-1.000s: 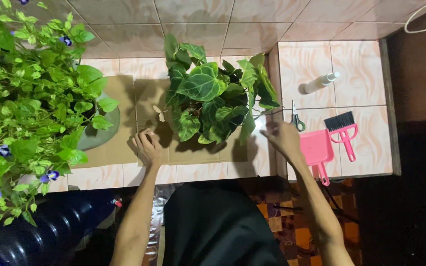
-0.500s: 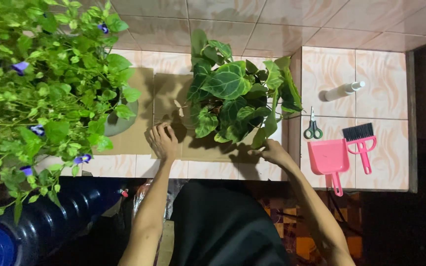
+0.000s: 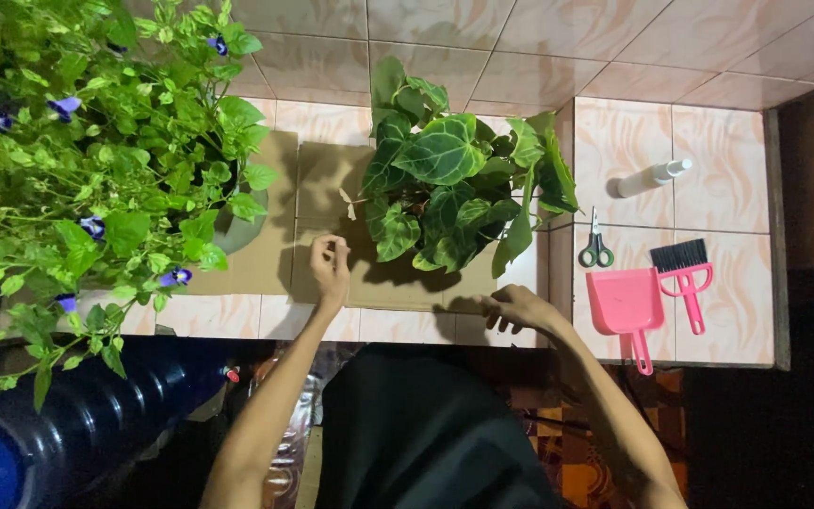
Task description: The person trims leaves from a potted plant using scissors, then sprays the plant with a spray bottle. The person continues trimming additional leaves and places the cut pieces into a pink dustpan.
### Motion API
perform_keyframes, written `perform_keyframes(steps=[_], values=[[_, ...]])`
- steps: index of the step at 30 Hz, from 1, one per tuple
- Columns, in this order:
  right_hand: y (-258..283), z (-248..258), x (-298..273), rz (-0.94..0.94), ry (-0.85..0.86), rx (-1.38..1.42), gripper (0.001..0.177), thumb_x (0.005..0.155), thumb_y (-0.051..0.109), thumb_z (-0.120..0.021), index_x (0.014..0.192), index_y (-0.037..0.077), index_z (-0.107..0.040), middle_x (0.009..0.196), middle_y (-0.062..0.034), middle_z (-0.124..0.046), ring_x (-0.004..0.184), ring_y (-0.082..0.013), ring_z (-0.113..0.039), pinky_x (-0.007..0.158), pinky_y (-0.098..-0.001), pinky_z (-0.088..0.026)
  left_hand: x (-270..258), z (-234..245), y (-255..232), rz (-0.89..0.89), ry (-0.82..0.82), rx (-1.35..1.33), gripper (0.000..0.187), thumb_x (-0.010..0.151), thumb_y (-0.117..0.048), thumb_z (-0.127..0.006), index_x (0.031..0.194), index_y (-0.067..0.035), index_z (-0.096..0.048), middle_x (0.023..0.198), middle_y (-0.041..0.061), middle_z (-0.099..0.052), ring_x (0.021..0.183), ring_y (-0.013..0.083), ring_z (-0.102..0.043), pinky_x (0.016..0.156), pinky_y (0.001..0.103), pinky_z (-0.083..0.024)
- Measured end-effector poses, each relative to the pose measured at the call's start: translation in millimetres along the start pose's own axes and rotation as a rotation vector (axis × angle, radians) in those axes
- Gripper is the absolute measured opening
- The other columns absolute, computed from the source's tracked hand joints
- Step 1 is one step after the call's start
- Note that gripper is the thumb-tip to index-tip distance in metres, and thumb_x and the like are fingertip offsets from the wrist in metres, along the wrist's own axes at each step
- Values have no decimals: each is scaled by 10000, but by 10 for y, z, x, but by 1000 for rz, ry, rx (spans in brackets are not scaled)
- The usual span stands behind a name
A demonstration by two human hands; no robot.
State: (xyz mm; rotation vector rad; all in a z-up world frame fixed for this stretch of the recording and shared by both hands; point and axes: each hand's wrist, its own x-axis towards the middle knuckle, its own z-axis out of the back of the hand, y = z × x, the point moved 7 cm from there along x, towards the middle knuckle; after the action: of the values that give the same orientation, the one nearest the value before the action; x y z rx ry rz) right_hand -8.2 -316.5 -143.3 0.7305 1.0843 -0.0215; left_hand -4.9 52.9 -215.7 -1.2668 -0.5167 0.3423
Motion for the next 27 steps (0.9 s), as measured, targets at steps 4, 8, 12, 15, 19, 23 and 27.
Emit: perform_keyframes(steps=[4, 8, 12, 15, 19, 23, 27], values=[[-378, 314, 78, -8, -99, -97, 481, 945, 459, -627, 1022, 15, -796, 853, -191, -794, 756, -305, -781, 589, -356, -639, -61, -99, -404, 163, 226, 55, 154, 1003, -344, -628, 1073, -216, -676, 911, 26, -732, 833, 183, -684, 736, 304, -506], [-329, 825, -267, -97, -355, -294, 395, 884, 376, -726, 1072, 34, -791, 933, -206, -797, 960, -406, -751, 817, -482, -605, -160, -186, -737, 425, 422, -126, 337, 1024, -349, -605, 1270, -130, -677, 1172, 187, -684, 1071, 289, -657, 935, 413, -529], [-719, 1442, -452, -186, -811, -300, 399, 887, 430, -754, 1163, 143, -751, 994, -81, -796, 968, -381, -745, 826, -532, -581, -151, -204, -834, 440, 456, -57, 343, 943, -356, -726, 1244, -192, -717, 1135, 112, -739, 1022, 195, -675, 890, 322, -509], [-1373, 1817, -199, -100, -1004, -422, 410, 881, 315, -790, 1213, 79, -745, 1056, -168, -705, 950, -440, -709, 806, -535, -581, -191, -263, -799, 499, 442, -106, 407, 902, -305, -779, 1283, -186, -704, 1067, 88, -737, 924, 143, -655, 838, 287, -532], [-1481, 1841, -138, -85, -1035, -461, 390, 910, 205, -727, 1264, 42, -728, 1099, -218, -644, 961, -481, -699, 829, -546, -572, -195, -311, -913, 546, 456, -171, 497, 898, -276, -778, 1357, -133, -653, 1053, 112, -716, 958, 177, -640, 891, 327, -523], [-1934, 1869, 177, -46, -1040, -503, 346, 914, 114, -683, 1243, 21, -741, 1026, -233, -669, 939, -486, -710, 813, -539, -582, -238, -309, -1032, 645, 454, -201, 536, 870, -254, -800, 1360, -94, -652, 1019, 97, -703, 962, 168, -615, 928, 342, -491], [-2052, 1893, 281, -28, -1065, -530, 296, 899, 75, -678, 1176, 21, -768, 998, -240, -683, 899, -485, -714, 772, -530, -596, -254, -337, -921, 761, 421, -297, 635, 819, -196, -836, 1389, -33, -610, 931, 45, -676, 853, 102, -613, 835, 229, -524]])
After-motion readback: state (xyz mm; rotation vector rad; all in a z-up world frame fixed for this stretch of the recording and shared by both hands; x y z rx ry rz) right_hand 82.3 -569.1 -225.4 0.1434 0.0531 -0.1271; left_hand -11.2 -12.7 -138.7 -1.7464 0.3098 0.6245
